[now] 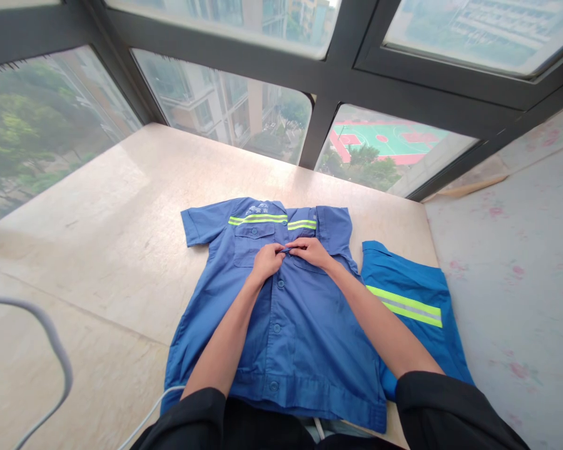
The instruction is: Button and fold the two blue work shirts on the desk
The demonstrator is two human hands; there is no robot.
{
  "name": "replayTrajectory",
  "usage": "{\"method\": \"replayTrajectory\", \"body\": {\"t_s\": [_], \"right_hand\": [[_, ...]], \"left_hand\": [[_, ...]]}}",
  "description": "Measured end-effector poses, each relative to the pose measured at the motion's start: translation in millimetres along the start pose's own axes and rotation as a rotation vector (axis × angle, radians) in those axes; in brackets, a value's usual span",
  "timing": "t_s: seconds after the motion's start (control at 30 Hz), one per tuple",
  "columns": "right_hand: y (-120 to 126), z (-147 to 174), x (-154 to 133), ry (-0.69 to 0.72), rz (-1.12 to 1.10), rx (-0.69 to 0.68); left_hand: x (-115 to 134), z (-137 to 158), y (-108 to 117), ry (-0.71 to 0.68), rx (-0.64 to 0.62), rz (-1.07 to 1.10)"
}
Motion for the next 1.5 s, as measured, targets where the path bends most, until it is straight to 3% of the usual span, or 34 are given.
{"method": "replayTrajectory", "body": {"t_s": [0.37, 0.57, 0.87, 1.13, 1.5], "right_hand": [[-0.3, -16.4, 21.6, -0.232, -0.235, -0.148], [-2.1, -18.1, 24.8, -0.284, -0.346, -0.201], [-1.1, 0.0, 9.0, -0.09, -0.103, -0.027], [-5.0, 11.6, 3.1, -0.045, 0.041, 0.034], [-13.7, 15.1, 0.1, 0.046, 0.148, 0.145]], "left_hand": [[-5.7, -7.0, -1.1, 0.081, 0.005, 0.057], [-8.0, -10.2, -1.1, 0.095, 0.003, 0.077], [-4.8, -5.0, -0.1, 0.071, 0.05, 0.099], [1.1, 9.1, 0.2, 0.008, 0.14, 0.112], [5.3, 14.1, -0.6, -0.001, 0.156, 0.102]]}}
Point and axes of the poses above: each hand's wrist, its own z-axis away from the middle knuckle, its own y-axis out of the back of the hand, x = y × z, the point moved 6 cm from there along -z, towards the middle knuckle, and after that the axes turned 8 degrees about -x, right-handed, at the moved point
